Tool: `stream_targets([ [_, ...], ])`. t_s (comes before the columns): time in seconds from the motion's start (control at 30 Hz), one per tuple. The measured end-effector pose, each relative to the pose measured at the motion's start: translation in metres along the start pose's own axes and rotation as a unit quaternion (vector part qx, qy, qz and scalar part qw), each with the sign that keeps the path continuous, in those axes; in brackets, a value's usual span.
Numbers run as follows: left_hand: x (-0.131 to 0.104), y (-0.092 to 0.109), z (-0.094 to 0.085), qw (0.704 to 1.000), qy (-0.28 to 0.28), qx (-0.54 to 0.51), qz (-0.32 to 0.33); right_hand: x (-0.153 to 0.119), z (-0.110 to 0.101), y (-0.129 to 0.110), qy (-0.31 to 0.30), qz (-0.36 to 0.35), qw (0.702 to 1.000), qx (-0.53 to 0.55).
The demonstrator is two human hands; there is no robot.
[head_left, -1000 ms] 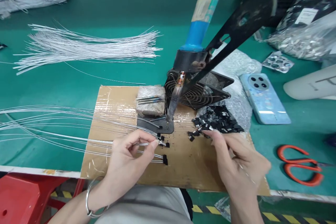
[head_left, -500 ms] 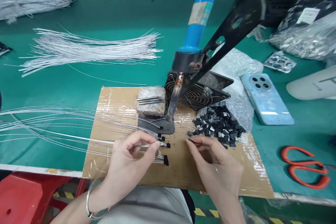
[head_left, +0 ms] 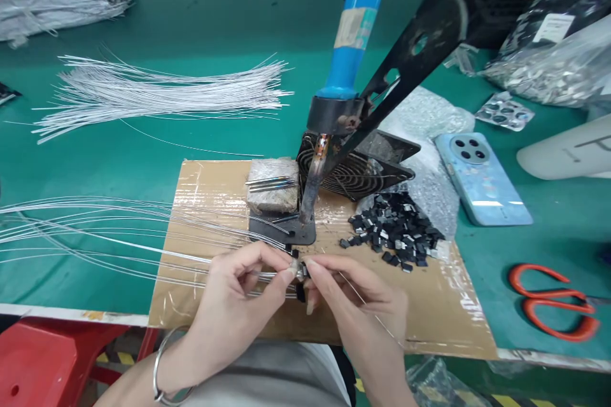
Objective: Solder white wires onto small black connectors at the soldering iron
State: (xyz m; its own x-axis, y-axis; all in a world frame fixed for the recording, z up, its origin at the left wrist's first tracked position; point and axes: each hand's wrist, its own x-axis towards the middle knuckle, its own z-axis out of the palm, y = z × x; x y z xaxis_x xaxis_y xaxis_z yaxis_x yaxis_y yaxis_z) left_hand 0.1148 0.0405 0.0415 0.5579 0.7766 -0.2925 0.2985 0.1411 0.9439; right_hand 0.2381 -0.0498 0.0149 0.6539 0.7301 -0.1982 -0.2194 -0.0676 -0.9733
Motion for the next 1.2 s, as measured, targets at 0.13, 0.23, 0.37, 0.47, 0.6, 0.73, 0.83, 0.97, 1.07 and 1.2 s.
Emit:
stream_targets([
  [0.13,0.0004,0.0056,0.0001,1.000,-0.004,-0.004,-0.003,-0.0007,-0.0014,0.0016,-0.006,-0.004,1.000,-0.006],
  [0.23,0.0011,0.0083,0.0005,1.000,-0.010,-0.007,-0.006,-0.0018,-0.0015,0.0017,-0.010,-0.005,1.000,-0.005],
  [0.37,0.0018,0.0095,0.0014,1.000,-0.010,-0.008,0.001,-0.0029,-0.0004,0.0021,-0.006,-0.004,1.000,-0.006],
  [0.47,0.0020,0.0095,0.0018,1.000,-0.014,-0.006,-0.001,-0.0028,0.0000,0.0027,-0.011,-0.011,1.000,-0.005],
  [0.6,0.0021,0.0091,0.0013,1.000,-0.017,0.005,-0.009,-0.0018,0.0001,0.0042,-0.009,-0.015,1.000,-0.008],
  [0.73,0.0014,0.0086,0.0004,1.000,-0.018,0.004,-0.015,-0.0019,-0.0002,0.0054,-0.012,-0.014,1.000,-0.004],
  [0.83,0.0011,0.0090,0.0004,1.000,-0.019,0.004,-0.023,-0.0030,-0.0003,0.0056,-0.009,-0.011,1.000,0.001],
  [0.97,0.0013,0.0099,0.0010,1.000,-0.021,0.006,-0.021,-0.0038,0.0006,0.0071,-0.005,-0.004,1.000,0.001],
  [1.07,0.0021,0.0093,0.0014,1.000,-0.020,0.011,-0.016,-0.0032,-0.0003,0.0084,-0.014,-0.028,0.999,-0.019],
  [1.2,0.0033,0.0067,0.0015,1.000,-0.013,0.007,-0.013,-0.0024,-0.0077,0.0085,-0.021,-0.107,0.988,-0.106],
])
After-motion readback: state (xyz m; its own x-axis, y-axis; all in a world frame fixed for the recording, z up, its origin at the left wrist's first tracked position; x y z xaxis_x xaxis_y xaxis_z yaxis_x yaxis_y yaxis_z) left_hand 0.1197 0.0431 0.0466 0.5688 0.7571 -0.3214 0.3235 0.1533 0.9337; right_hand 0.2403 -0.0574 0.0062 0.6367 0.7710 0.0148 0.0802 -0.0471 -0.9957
